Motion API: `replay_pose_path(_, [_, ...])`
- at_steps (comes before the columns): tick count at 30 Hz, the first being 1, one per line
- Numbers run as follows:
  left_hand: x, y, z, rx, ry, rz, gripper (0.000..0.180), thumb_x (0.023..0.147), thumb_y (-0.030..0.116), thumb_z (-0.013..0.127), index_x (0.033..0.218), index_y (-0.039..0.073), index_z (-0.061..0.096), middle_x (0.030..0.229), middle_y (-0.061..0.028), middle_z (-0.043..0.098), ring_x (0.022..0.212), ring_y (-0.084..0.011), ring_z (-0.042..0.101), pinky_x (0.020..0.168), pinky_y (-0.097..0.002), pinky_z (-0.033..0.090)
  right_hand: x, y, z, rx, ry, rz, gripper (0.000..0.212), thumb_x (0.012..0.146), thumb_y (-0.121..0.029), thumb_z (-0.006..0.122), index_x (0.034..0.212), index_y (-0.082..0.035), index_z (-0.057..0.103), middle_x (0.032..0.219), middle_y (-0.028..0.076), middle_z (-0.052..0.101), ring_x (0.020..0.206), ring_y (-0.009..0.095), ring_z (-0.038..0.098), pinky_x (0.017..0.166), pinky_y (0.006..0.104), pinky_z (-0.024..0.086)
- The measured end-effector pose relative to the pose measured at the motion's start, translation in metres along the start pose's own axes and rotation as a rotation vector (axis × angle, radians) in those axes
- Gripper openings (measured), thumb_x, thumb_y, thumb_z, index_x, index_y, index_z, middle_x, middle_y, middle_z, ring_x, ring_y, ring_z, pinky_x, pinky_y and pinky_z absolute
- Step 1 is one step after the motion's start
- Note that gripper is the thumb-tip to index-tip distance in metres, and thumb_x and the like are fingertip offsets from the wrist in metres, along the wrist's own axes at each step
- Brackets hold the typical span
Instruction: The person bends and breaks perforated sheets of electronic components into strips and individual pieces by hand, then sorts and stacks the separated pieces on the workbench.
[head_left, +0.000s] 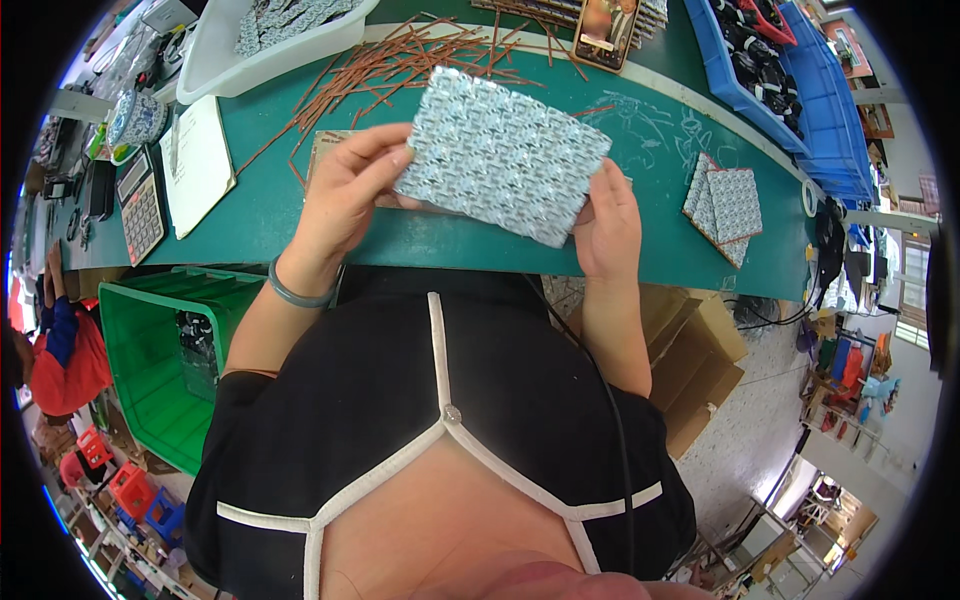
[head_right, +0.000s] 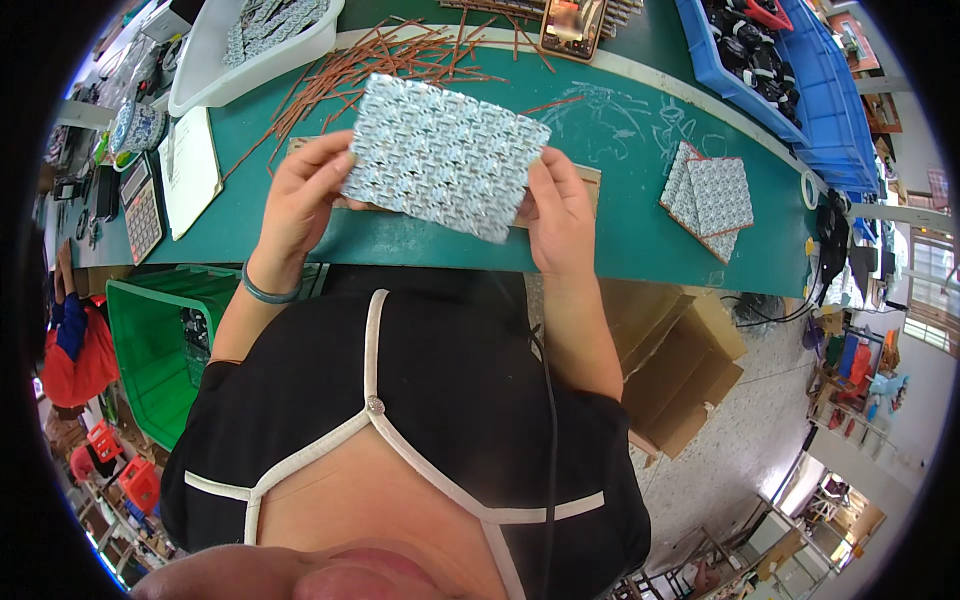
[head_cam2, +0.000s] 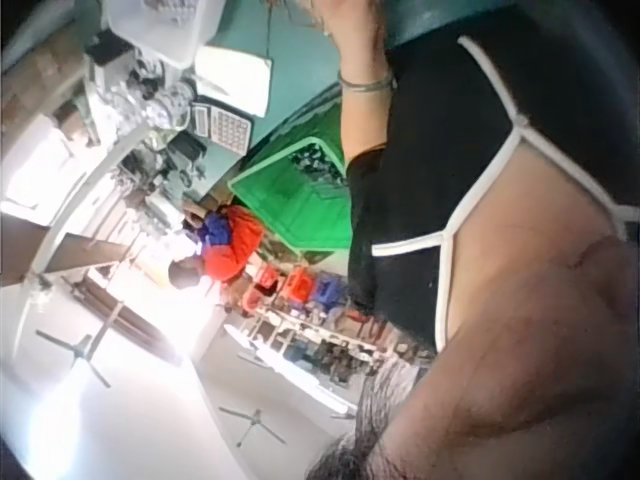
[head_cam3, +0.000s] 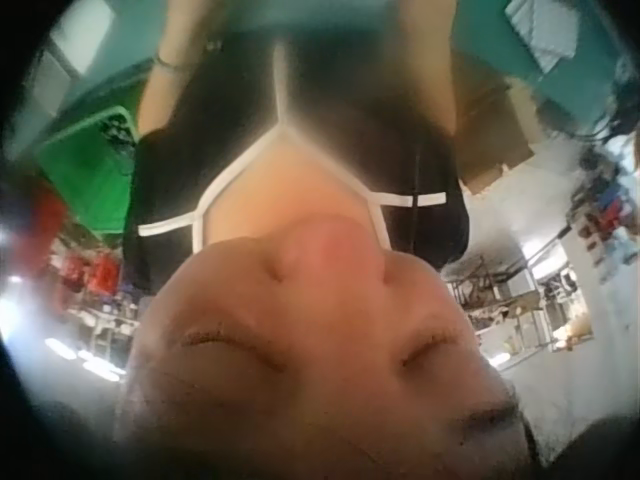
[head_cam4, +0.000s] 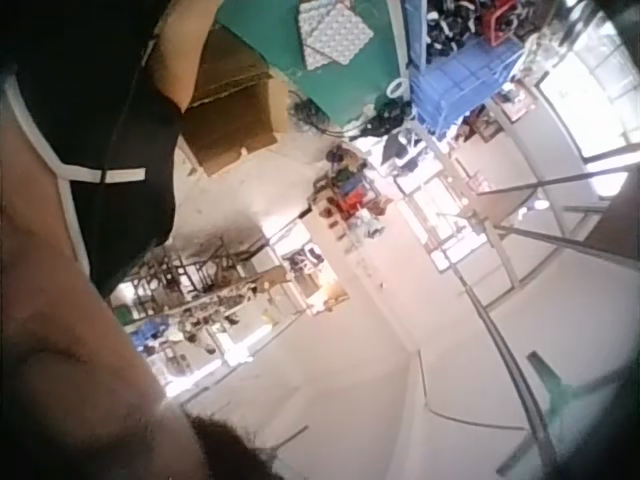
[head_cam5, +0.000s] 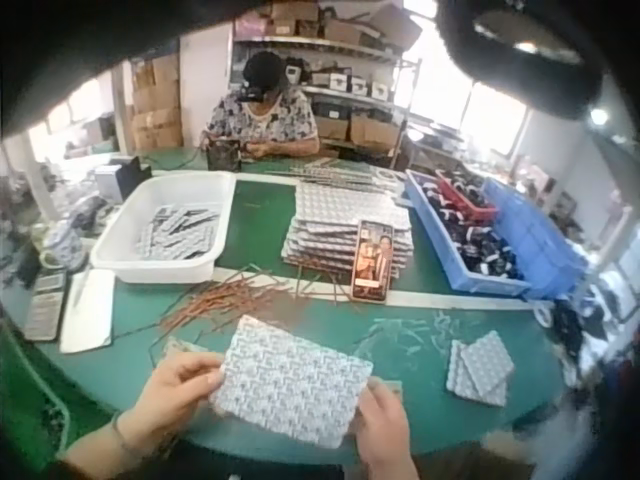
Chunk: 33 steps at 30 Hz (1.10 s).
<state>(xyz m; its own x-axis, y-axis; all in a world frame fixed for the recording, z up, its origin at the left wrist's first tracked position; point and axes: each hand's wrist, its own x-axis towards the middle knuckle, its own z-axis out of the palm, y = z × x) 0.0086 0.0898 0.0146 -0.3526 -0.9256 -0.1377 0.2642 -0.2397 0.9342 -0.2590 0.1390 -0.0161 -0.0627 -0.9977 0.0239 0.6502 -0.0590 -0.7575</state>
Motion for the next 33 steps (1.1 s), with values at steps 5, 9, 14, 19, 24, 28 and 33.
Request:
replay_pose_path(5, [-0.001, 0.025, 0.017, 1.023, 0.112, 1.074, 0.034, 0.072, -0.002, 0.064, 0.106, 0.004, 0.065, 0.086, -0.0087, 0.063, 0.075, -0.0211, 0.063, 0.065, -0.0304, 0.051, 0.009, 0.002, 0.038, -0.333, -0.122, -0.194, 0.066, 0.090, -0.029, 0.061, 0.140, 0.002, 0.030, 0.131, 0.015, 0.048, 0.113, 0.022, 0.053, 0.097, 0.0349, 0.040])
replay_pose_path(9, [0.000, 0.005, 0.044, 1.132, -0.178, 1.128, 0.037, 0.072, 0.011, 0.071, 0.108, 0.010, 0.064, 0.094, -0.0061, 0.060, 0.081, -0.0224, 0.061, 0.068, -0.0326, 0.050, 0.012, 0.015, 0.068, -0.075, -0.038, -0.068, 0.049, 0.097, -0.022, 0.049, 0.137, 0.002, 0.034, 0.130, 0.011, 0.049, 0.117, 0.021, 0.050, 0.101, 0.0346, 0.037])
replay_pose_path(14, [-0.009, 0.016, 0.014, 0.844, 0.077, 1.029, 0.017, 0.075, 0.003, 0.070, 0.091, 0.005, 0.068, 0.078, -0.0082, 0.062, 0.075, -0.0214, 0.058, 0.067, -0.0316, 0.046, 0.022, 0.019, 0.042, -0.053, 0.122, -0.054, 0.033, 0.098, -0.010, 0.041, 0.126, 0.007, 0.044, 0.122, 0.014, 0.055, 0.110, 0.020, 0.055, 0.095, 0.0347, 0.044])
replay_pose_path(19, [-0.001, 0.011, -0.016, 0.175, 0.278, 0.389, 0.025, 0.099, 0.023, 0.042, 0.101, 0.002, 0.056, 0.090, -0.0046, 0.061, 0.077, -0.0125, 0.055, 0.072, -0.0262, 0.046, 0.019, 0.022, 0.041, -0.123, 0.234, -0.104, 0.033, 0.098, -0.009, 0.041, 0.125, 0.010, 0.044, 0.120, 0.016, 0.056, 0.105, 0.020, 0.057, 0.094, 0.0351, 0.045])
replay_pose_path(24, [0.006, -0.023, 0.000, -0.053, 0.175, 0.094, 0.043, 0.100, 0.038, 0.040, 0.115, 0.000, 0.053, 0.105, -0.0040, 0.058, 0.097, -0.0103, 0.053, 0.088, -0.0256, 0.042, 0.014, 0.018, 0.052, -0.084, 0.004, -0.035, 0.035, 0.098, -0.011, 0.041, 0.130, 0.005, 0.041, 0.120, 0.014, 0.056, 0.105, 0.019, 0.057, 0.093, 0.0334, 0.045])
replay_pose_path(28, [-0.004, -0.013, 0.015, 0.023, 0.077, 0.154, 0.040, 0.101, 0.038, 0.037, 0.110, 0.002, 0.053, 0.097, -0.0036, 0.059, 0.089, -0.0120, 0.055, 0.081, -0.0271, 0.045, 0.008, 0.026, 0.054, -0.171, -0.021, 0.099, 0.038, 0.097, -0.012, 0.046, 0.133, 0.000, 0.041, 0.121, 0.012, 0.056, 0.108, 0.020, 0.056, 0.094, 0.0332, 0.044])
replay_pose_path(33, [0.007, -0.026, -0.009, -0.878, -0.518, -0.070, 0.038, 0.100, 0.044, 0.035, 0.084, 0.011, 0.046, 0.068, -0.0029, 0.050, 0.052, -0.0150, 0.051, 0.048, -0.0277, 0.042, 0.008, 0.030, 0.055, 0.003, -0.007, 0.171, 0.041, 0.095, -0.012, 0.052, 0.132, 0.000, 0.040, 0.126, 0.012, 0.054, 0.113, 0.021, 0.053, 0.097, 0.0352, 0.043])
